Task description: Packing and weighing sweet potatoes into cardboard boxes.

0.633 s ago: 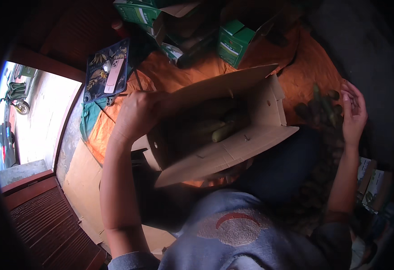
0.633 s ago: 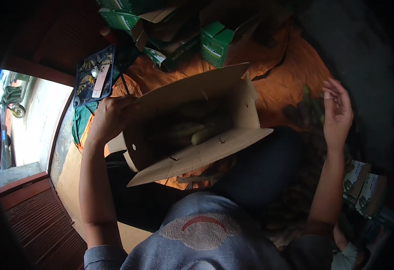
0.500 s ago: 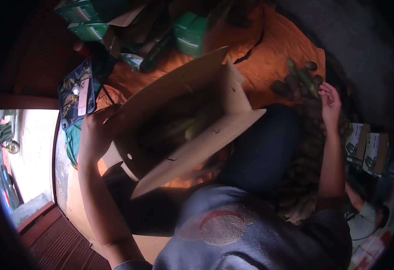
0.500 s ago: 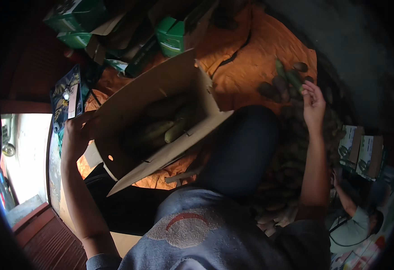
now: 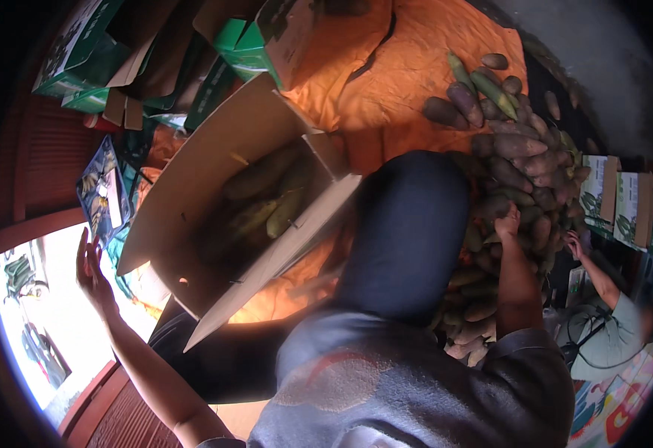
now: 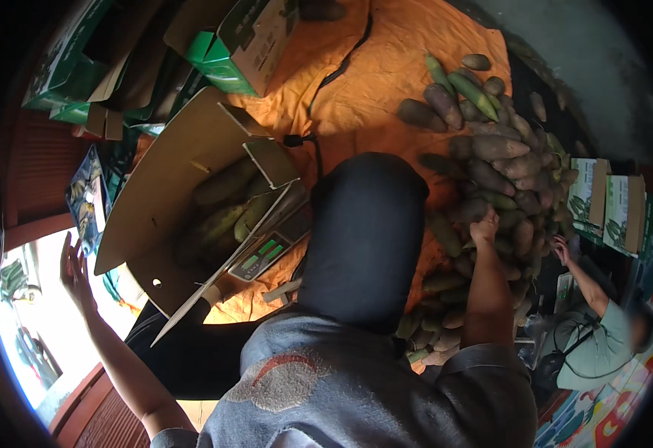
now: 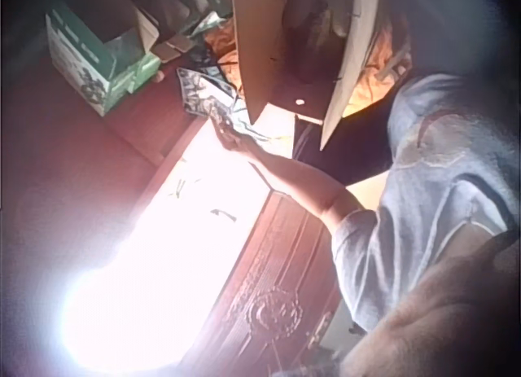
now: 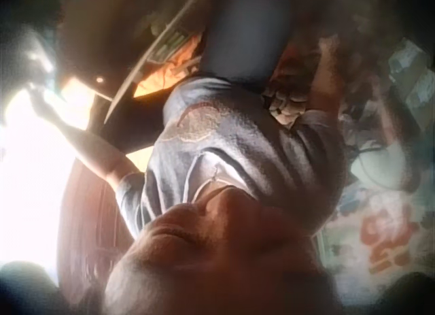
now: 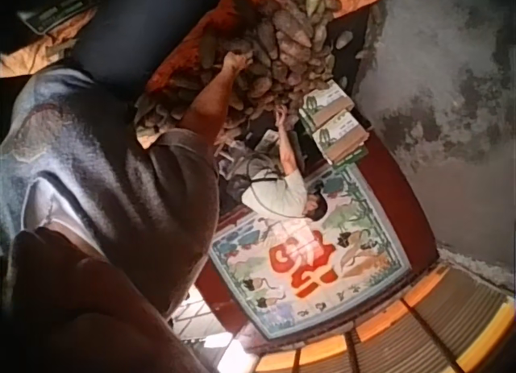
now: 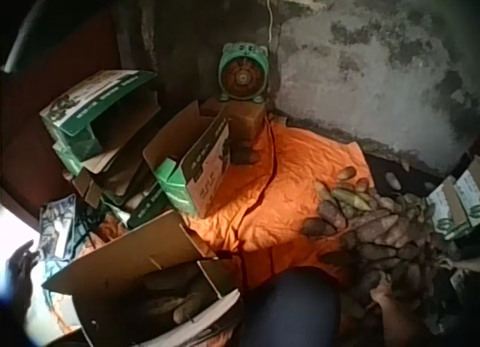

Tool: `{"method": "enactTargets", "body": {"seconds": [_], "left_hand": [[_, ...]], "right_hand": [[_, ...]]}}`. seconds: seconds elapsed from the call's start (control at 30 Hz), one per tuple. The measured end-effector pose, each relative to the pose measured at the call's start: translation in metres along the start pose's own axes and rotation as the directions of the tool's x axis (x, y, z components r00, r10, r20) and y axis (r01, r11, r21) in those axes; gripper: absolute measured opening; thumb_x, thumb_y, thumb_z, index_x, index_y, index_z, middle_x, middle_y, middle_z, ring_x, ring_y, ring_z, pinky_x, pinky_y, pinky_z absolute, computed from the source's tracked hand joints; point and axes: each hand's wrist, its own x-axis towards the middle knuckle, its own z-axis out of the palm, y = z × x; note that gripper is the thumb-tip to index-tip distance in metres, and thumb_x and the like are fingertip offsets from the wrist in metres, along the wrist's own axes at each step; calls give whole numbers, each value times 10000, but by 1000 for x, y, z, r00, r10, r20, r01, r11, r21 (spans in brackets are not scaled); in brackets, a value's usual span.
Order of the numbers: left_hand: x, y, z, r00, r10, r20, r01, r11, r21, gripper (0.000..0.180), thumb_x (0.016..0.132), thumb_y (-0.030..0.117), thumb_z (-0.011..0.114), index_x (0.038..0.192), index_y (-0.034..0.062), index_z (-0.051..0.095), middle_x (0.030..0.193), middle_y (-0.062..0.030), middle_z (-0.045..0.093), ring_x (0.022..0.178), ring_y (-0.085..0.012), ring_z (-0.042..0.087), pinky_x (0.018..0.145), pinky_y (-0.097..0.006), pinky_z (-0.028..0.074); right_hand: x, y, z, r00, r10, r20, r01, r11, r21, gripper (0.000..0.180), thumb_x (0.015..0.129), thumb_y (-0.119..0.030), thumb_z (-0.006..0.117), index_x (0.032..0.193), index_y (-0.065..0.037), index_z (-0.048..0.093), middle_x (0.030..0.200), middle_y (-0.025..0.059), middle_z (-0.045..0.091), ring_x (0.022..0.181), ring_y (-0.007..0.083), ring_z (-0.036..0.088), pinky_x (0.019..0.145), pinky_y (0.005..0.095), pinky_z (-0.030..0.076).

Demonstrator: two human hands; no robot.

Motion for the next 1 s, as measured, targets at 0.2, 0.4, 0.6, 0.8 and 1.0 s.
{"method": "enactTargets", "body": {"seconds": [0.2,0.4,0.6,0.8,1.0], "left_hand": [[-3,-48,19,994,-89,-63,88,996,-26,443,1033,312,561,1399,65,574,1397,-120,597,1240,-266,616,1043,-423,503],[-5,3,-1,993,5,-120,9,993,118,356,1066,226,500,1354,49,608,1318,-140,647,1165,-266,662,968,-398,558],[-2,-18,12,996,11,-84,-4,997,78,356,1068,245,501,1340,45,614,1334,-145,633,1191,-276,646,1003,-418,531],[-3,2,-2,991,76,-113,-71,996,46,335,1074,244,486,1316,66,634,1324,-149,642,1179,-279,658,981,-416,541],[-12,29,6,985,169,45,-167,985,-51,317,1060,181,519,1324,46,631,1296,-130,663,1184,-228,648,1002,-368,511]], "right_hand": [[42,64,17,987,146,64,-149,988,48,1004,763,-361,845,1587,-224,288,1513,222,390,1338,350,462,1123,447,394],[15,-15,39,921,299,250,-277,953,-119,939,718,-382,870,1487,-314,335,1484,234,319,1309,457,431,1098,477,414],[19,34,68,972,163,167,-214,909,358,702,794,-194,757,1384,-267,384,1344,218,556,1233,393,568,997,474,470],[-8,-66,0,983,180,-44,-169,969,181,614,843,-100,679,1391,-208,425,1333,182,592,1209,379,592,986,449,475],[-5,-207,-172,922,-250,-295,368,800,473,699,797,-230,868,1364,-46,503,1353,163,541,1248,254,520,1041,358,418]]}}
